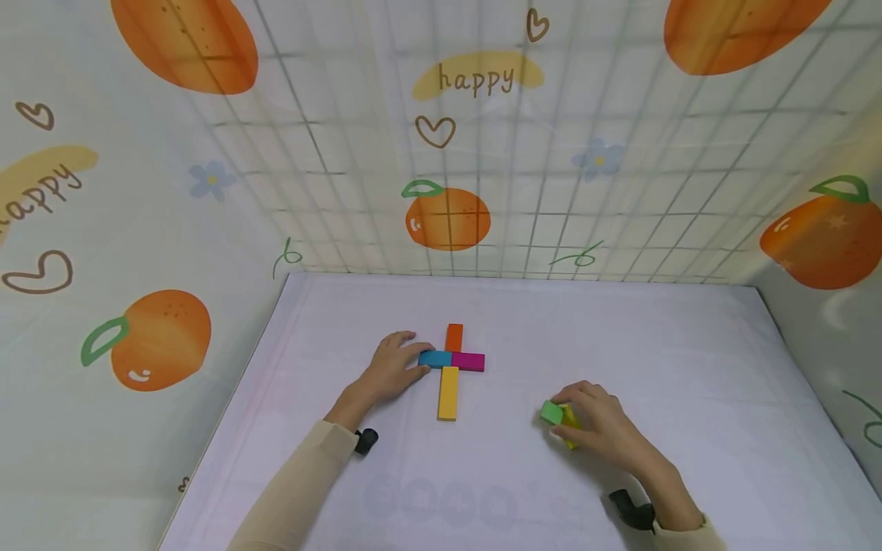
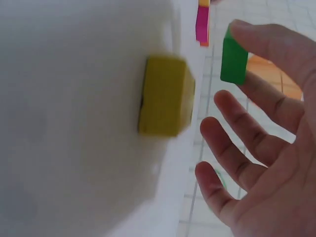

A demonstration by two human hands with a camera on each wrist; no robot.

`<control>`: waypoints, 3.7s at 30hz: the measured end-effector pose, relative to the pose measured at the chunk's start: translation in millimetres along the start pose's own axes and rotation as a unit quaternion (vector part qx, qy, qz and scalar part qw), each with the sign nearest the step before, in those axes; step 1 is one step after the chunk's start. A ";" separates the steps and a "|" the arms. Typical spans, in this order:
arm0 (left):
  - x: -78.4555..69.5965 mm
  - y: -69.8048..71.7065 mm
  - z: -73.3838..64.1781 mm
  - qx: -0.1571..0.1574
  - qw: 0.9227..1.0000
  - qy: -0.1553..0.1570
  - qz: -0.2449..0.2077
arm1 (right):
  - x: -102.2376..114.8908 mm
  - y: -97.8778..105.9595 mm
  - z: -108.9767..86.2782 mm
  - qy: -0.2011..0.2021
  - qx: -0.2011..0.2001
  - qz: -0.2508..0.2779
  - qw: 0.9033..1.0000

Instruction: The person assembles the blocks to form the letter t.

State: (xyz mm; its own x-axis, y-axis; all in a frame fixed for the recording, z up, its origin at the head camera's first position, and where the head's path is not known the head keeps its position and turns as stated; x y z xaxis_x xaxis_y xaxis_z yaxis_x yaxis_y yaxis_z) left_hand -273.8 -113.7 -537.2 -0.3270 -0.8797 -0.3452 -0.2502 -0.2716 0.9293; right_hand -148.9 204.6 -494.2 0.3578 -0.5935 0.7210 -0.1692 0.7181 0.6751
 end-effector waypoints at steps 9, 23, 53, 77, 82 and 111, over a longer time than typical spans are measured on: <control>-2.6 2.6 -1.0 0.001 1.000 -0.003 0.004 | 20.0 -19.6 10.0 0.009 -0.002 -0.016 1.000; -3.8 3.8 -1.4 0.003 1.000 -0.003 0.003 | 44.3 -44.4 21.5 0.034 -0.015 -0.032 0.999; -4.5 4.4 -2.5 -0.013 1.000 -0.011 -0.001 | 71.5 -111.8 44.6 -0.017 0.034 -0.043 0.998; -3.9 4.3 -1.9 -0.004 1.000 -0.007 0.005 | 76.2 -127.1 52.8 -0.060 0.058 -0.120 0.989; -4.5 5.1 -2.9 -0.003 1.000 -0.007 0.006 | 77.8 -127.5 53.6 -0.073 0.061 -0.123 0.988; -5.0 6.0 -3.4 -0.011 1.000 -0.013 0.005 | 75.0 -125.9 55.9 -0.084 0.061 -0.124 0.987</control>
State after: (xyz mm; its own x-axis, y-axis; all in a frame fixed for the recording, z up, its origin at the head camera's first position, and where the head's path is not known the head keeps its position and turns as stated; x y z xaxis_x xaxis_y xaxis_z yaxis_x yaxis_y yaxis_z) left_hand -270.6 -112.2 -529.4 -0.3528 -0.8725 -0.3381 -0.2259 -0.2713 0.9356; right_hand -152.1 49.4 -516.4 0.2457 -0.8049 0.5402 -0.2091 0.5001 0.8403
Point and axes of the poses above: each hand's wrist, its own z-axis towards the middle knuckle, its own y-axis out of the back of the hand, x = y × z, the point moved 9 cm from there along z, towards the middle knuckle, and after that the axes turned 5 degrees about z, right-handed, at the moved point
